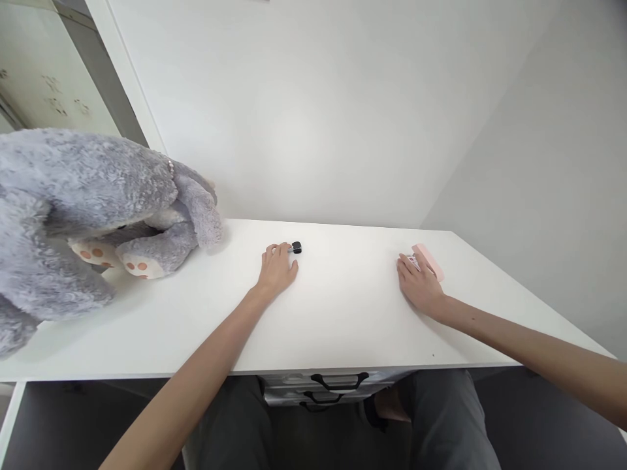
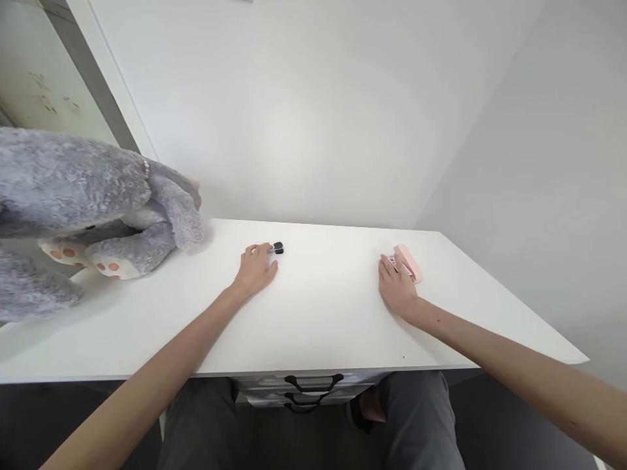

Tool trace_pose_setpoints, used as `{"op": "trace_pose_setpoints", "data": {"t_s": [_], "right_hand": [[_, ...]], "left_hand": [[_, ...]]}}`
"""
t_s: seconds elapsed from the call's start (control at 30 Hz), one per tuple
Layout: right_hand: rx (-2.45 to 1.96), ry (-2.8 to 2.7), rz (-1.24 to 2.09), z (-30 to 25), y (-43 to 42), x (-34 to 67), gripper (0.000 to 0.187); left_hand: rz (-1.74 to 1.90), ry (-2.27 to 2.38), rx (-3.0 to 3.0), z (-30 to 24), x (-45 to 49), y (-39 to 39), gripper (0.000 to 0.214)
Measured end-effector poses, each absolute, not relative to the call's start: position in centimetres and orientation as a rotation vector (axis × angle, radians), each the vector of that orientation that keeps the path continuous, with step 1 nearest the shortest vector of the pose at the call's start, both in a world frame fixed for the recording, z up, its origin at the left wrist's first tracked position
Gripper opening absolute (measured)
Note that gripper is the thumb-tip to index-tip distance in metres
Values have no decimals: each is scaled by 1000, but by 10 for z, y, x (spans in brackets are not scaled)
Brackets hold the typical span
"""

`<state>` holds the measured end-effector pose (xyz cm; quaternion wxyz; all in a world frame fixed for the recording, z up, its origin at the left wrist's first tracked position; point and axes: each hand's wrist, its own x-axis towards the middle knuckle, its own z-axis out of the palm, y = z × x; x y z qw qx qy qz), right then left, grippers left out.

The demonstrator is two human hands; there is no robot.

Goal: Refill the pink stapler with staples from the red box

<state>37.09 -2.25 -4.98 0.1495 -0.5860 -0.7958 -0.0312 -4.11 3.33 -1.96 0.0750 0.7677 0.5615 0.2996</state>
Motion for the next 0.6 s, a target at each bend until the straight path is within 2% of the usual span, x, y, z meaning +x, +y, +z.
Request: {"op": "trace_pose_setpoints", "data": {"t_s": [0.23, 0.33, 0.43, 0.6], "right_hand": [[-1667, -2414, -185, -39, -24, 392, 65], [-1592, -2480, -116, -42, -36, 379, 63], [-1626, -2351, 33, -54, -52, 354, 66], [-1665, -2107, 74, -61, -66, 321, 58]], "left_hand": [[853, 1679, 2313, -20, -44, 42, 47], [880, 1692, 2284, -18, -46, 52, 44], [919, 1701, 2252, -13, -46, 60, 40], [1011, 1706, 2172, -5, -47, 61, 30]]}}
